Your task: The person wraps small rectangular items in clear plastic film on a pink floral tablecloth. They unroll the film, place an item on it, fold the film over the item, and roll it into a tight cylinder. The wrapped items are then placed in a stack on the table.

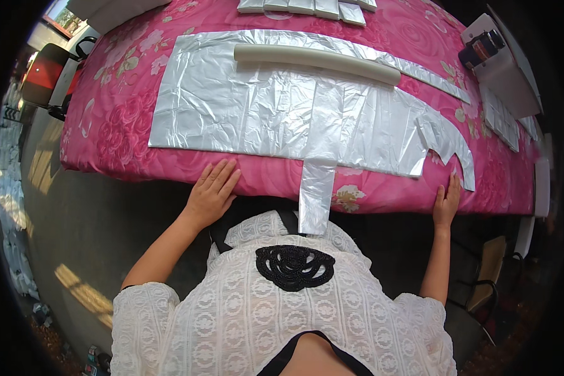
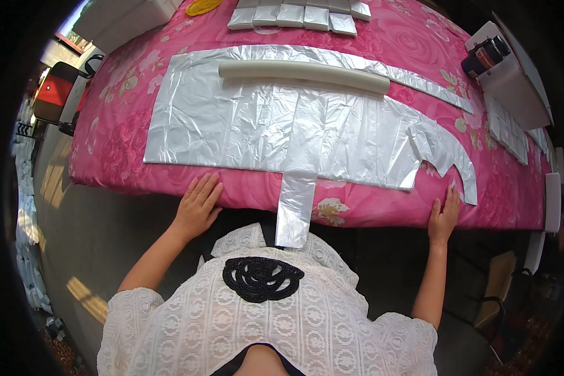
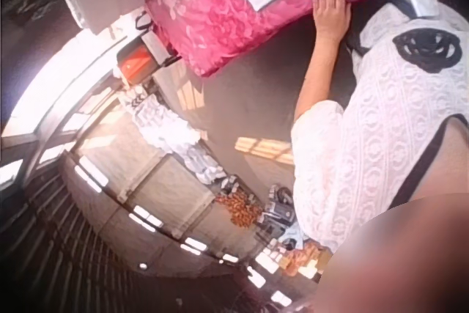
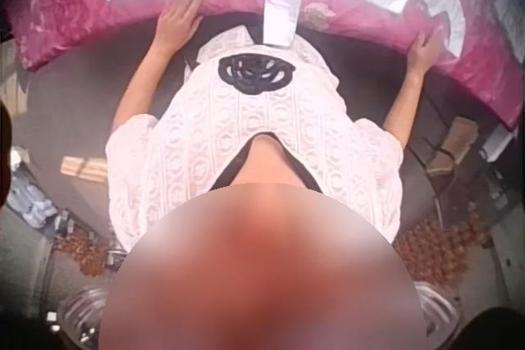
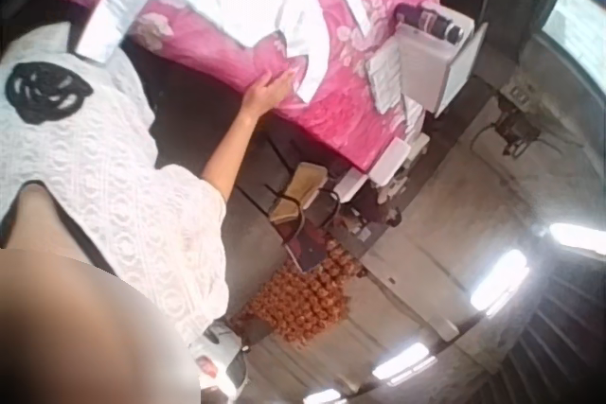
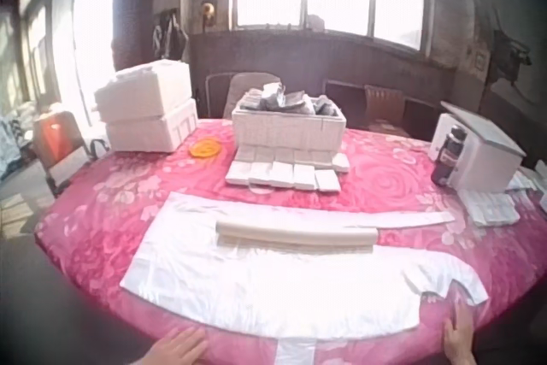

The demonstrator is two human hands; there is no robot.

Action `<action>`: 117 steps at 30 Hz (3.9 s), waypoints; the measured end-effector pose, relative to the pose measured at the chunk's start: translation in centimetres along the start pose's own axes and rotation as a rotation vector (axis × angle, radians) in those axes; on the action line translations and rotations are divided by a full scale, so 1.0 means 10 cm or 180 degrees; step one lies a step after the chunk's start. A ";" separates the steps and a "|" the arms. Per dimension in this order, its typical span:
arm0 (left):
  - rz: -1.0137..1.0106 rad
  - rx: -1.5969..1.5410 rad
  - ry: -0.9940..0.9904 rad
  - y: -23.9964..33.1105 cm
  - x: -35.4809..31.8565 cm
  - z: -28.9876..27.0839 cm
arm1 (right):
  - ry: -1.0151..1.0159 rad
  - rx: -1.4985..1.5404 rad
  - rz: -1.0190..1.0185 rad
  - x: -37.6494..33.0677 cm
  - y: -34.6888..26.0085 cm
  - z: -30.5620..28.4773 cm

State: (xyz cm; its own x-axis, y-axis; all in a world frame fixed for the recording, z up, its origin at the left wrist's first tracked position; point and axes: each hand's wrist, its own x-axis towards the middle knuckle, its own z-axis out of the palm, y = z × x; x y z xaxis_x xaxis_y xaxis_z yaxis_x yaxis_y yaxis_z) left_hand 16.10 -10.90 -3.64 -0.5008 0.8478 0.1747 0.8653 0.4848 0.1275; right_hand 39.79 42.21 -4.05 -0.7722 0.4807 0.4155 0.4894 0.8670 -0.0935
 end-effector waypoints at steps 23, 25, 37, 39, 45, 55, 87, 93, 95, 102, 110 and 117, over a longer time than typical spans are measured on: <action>-0.2148 0.0750 0.0542 -1.32 -0.44 -0.05 | 0.0035 0.1007 0.3436 -0.33 2.27 0.17; -0.2108 0.0779 0.0605 -1.34 -0.44 -0.02 | 0.0272 0.0764 0.3319 -0.37 2.26 0.10; -0.1890 0.0797 0.0716 -1.43 -0.50 0.07 | 0.1103 -0.0391 0.3534 -0.23 1.35 -0.12; -0.1898 0.0849 0.0703 -1.51 -0.56 0.09 | 0.1275 -0.0658 0.1897 -0.14 1.24 -0.13; -0.1717 0.1032 0.0710 -1.79 -0.63 0.17 | -0.0236 -0.0382 0.0851 0.10 1.39 -0.07; -0.0803 0.0437 0.0663 -0.75 -0.07 -0.29 | -0.0100 -0.1042 0.3013 -0.27 1.77 -0.37; -0.1994 -0.6779 0.1370 0.39 1.85 -0.78 | -0.0659 0.0614 -0.0880 2.33 -2.17 0.43; 0.0092 -0.4127 0.2287 -0.16 2.74 -1.43 | -0.0162 0.0872 -0.0046 2.35 -1.49 0.09; 0.0639 -0.3153 0.1729 -0.21 2.85 -1.17 | -0.0154 0.1268 -0.0063 2.27 -1.35 0.05; 0.1683 -0.1612 -0.0261 0.00 2.18 -0.06 | -0.0699 0.1761 0.0095 1.82 -1.39 -0.09; 0.2057 -0.1179 -0.0735 -0.04 1.79 0.00 | -0.1212 0.1612 -0.0788 1.35 -1.86 -0.28; 0.1903 -0.1136 -0.0568 0.05 1.50 -0.06 | -0.1540 0.1536 -0.1865 1.36 -2.27 -0.09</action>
State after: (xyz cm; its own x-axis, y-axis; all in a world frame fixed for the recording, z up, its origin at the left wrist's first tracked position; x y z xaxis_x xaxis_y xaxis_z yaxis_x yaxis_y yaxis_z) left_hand 9.00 1.89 -0.41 0.0944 0.9832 0.1560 0.9146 -0.1475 0.3764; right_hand 18.62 28.95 4.56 -0.9840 -0.1476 0.0998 -0.1756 0.8988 -0.4016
